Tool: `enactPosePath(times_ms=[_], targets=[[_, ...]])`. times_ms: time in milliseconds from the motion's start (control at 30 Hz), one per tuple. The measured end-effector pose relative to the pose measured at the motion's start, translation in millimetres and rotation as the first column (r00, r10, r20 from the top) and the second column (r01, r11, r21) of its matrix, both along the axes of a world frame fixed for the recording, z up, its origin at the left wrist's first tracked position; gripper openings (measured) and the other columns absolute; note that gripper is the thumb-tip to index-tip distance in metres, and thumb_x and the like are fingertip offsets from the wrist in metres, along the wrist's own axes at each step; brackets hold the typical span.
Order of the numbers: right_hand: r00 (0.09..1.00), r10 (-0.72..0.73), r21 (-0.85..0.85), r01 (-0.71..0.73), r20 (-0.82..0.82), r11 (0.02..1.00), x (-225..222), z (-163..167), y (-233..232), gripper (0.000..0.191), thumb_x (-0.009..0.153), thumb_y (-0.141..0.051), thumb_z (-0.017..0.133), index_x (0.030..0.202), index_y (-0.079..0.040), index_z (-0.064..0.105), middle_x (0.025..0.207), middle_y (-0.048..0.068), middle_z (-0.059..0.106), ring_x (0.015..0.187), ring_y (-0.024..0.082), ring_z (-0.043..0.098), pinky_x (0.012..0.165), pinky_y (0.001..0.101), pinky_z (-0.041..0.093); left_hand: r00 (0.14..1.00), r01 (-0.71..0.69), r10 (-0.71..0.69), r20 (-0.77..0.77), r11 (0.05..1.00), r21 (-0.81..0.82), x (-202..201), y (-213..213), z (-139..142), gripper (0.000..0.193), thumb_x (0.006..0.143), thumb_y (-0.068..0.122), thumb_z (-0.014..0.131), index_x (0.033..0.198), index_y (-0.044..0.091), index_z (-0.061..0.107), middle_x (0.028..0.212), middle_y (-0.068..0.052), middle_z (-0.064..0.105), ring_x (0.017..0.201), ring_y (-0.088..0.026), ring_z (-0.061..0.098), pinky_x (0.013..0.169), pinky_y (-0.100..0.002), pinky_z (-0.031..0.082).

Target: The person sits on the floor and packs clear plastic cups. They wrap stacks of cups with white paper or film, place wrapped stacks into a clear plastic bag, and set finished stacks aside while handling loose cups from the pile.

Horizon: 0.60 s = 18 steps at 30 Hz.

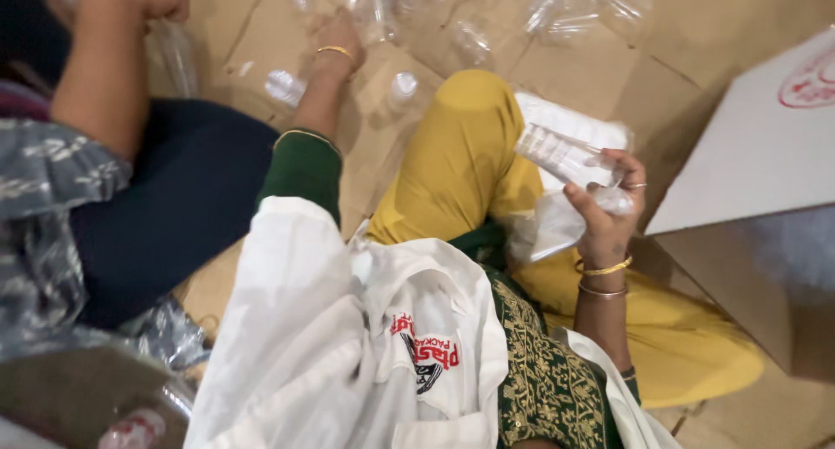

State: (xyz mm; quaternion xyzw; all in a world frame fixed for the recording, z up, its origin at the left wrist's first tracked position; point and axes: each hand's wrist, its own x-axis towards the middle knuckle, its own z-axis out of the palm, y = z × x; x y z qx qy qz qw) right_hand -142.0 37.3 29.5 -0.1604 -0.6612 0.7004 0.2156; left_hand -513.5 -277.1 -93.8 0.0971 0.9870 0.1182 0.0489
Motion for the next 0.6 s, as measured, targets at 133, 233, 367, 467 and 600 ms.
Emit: enactPosePath(times_ms=[133, 233, 367, 467, 600], targets=[[0.998, -0.005, 0.035, 0.003, 0.060, 0.999, 2, 6, -4, 0.065, 0.081, 0.001, 0.086, 0.137, -0.010, 0.054, 0.126, 0.002, 0.055, 0.098, 0.008, 0.053, 0.085, 0.0212, 0.050, 0.991, -0.120, 0.125, 0.053, 0.989, -0.090, 5, -4, -23, 0.058, 0.078, 0.022, 0.076, 0.129, 0.011, 0.051, 0.114, -0.020, 0.067, 0.110, -0.040, 0.064, 0.087, -0.053, 0.050], [0.992, -0.012, 0.050, 0.006, 0.125, 0.999, -5, 11, -6, 0.066, 0.079, 0.000, 0.086, 0.136, -0.011, 0.054, 0.128, 0.002, 0.054, 0.094, 0.009, 0.051, 0.082, 0.0226, 0.048, 0.995, -0.098, 0.104, -0.013, 0.970, 0.222, 18, -1, -9, 0.068, 0.080, 0.031, 0.085, 0.135, 0.010, 0.050, 0.114, -0.018, 0.070, 0.102, -0.038, 0.066, 0.084, -0.047, 0.052], [0.999, 0.044, 0.013, -0.044, 0.008, 0.999, -33, 12, -19, 0.063, 0.085, -0.004, 0.085, 0.139, -0.009, 0.052, 0.131, 0.003, 0.055, 0.120, 0.013, 0.055, 0.103, 0.0275, 0.047, 0.878, -0.418, -0.366, 0.309, -0.268, 0.868, 65, 32, 55, 0.056, 0.096, 0.020, 0.077, 0.142, 0.008, 0.047, 0.129, -0.017, 0.069, 0.096, -0.024, 0.060, 0.084, -0.039, 0.050], [0.994, 0.089, -0.164, -0.097, -0.057, 0.982, -52, 11, -32, 0.061, 0.087, -0.009, 0.083, 0.140, -0.006, 0.052, 0.131, 0.005, 0.056, 0.124, 0.016, 0.055, 0.111, 0.0311, 0.047, 0.782, -0.424, -0.623, -0.004, -0.536, 0.730, 140, 67, 91, 0.068, 0.091, 0.028, 0.073, 0.150, 0.009, 0.046, 0.146, -0.015, 0.059, 0.130, -0.024, 0.057, 0.108, -0.043, 0.052], [0.981, 0.179, -0.223, -0.191, -0.072, 0.956, -63, 13, -44, 0.058, 0.089, -0.017, 0.082, 0.137, -0.003, 0.054, 0.132, 0.007, 0.061, 0.125, 0.017, 0.057, 0.110, 0.0323, 0.047, 0.715, -0.384, -0.698, -0.022, -0.420, 0.822, 188, 103, 121, 0.065, 0.093, 0.010, 0.082, 0.147, 0.008, 0.045, 0.145, -0.017, 0.057, 0.142, -0.026, 0.053, 0.118, -0.041, 0.042]])
